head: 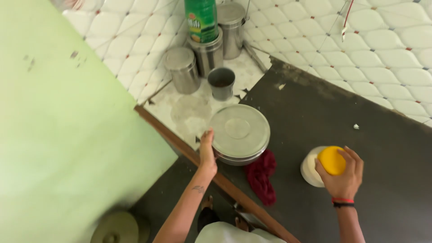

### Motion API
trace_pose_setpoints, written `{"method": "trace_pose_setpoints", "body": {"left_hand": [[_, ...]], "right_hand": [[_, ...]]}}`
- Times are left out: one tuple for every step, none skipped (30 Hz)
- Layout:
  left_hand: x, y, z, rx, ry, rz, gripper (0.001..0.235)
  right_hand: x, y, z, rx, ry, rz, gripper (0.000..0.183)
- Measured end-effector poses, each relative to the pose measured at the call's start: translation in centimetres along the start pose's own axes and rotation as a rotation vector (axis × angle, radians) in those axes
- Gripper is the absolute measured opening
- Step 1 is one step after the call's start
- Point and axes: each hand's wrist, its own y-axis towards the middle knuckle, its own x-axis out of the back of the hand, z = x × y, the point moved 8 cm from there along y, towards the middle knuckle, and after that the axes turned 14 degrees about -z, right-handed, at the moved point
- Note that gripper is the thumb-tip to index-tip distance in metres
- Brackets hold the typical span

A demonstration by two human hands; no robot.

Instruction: The recorder prepares corn kernels with various spices from a spice box and transfers them into a heated pan with oil on a gas stove to make popcorn.

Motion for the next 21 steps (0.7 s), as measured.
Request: {"method": "trace_pose_setpoints", "body": {"left_hand": [[-1.1,1.7,0.3,0.002,0.009,0.013,0.072],[-2.7,3.2,0.6,0.004,-0.004,0.044,0.076],[-4.3,4.8,0.9,0.007,-0.018,0.074,0.080],[-5.9,6.0,1.1,0.011,-0.004,0.086,0.080],[-7.5,7.3,1.3,0.019,-0.054,0.102,0.081],[-9.0,8.3,1.7,0.029,-0.103,0.116,0.082],[-10.6,8.7,1.6,0.035,-0.089,0.124,0.082],[-11.9,9.1,1.8,0.075,-0.092,0.099,0.081],[-13.2,9.4,2.0,0.116,-0.095,0.073,0.080],[-14.6,9.5,1.4,0.123,-0.087,0.080,0.080],[-15.6,9.7,1.2,0.166,-0.071,0.047,0.079],[-16.7,9.7,1.2,0.213,-0.058,0.012,0.078],[-17.7,9.6,1.4,0.222,-0.053,0.016,0.078],[-18.4,10.0,1.1,0.237,-0.037,-0.020,0.078],[-19.2,10.4,0.8,0.251,-0.021,-0.057,0.077],[-20.0,10.9,0.7,0.252,-0.021,-0.051,0.077],[-20.6,11.4,0.7,0.245,0.024,-0.083,0.079],[-21.2,11.8,0.7,0.238,0.069,-0.114,0.080],[-21.5,12.3,1.0,0.240,0.069,-0.108,0.080],[-21.9,12.9,1.1,0.223,0.054,-0.132,0.082],[-22.2,13.5,1.2,0.206,0.039,-0.155,0.083]], "right_hand": [[-0.1,0.1,0.3,-0.007,-0.012,-0.009,0.065],[-0.3,0.5,0.7,0.038,-0.092,-0.011,0.064],[-0.4,0.8,1.1,0.082,-0.173,-0.012,0.063],[-0.1,2.1,3.3,0.070,-0.187,-0.018,0.063],[0.3,3.3,6.0,0.147,-0.286,-0.036,0.063],[0.7,4.4,8.5,0.224,-0.384,-0.049,0.062],[-0.2,4.2,8.0,0.211,-0.398,-0.049,0.062],[-0.5,4.2,7.4,0.179,-0.385,-0.114,0.053],[-0.8,4.0,6.8,0.148,-0.372,-0.180,0.043],[-3.0,4.9,7.7,0.143,-0.384,-0.180,0.043],[-4.7,5.7,7.1,-0.073,-0.191,-0.209,0.034],[-6.6,6.3,6.4,-0.282,0.004,-0.234,0.026],[-9.5,6.8,6.7,-0.283,-0.007,-0.234,0.026],[-14.0,7.3,6.6,-0.371,0.055,-0.122,0.042],[-18.5,7.6,6.6,-0.456,0.122,-0.009,0.058],[-21.6,7.9,5.3,-0.453,0.119,-0.013,0.058],[-26.3,6.3,2.2,-0.828,0.267,0.135,0.072],[-30.9,4.1,0.2,-1.201,0.414,0.287,0.085],[-32.5,4.6,0.2,-1.199,0.412,0.282,0.085],[-34.7,4.4,0.3,-1.313,0.453,0.353,0.085],[-36.9,4.1,0.5,-1.424,0.497,0.428,0.084]]}}
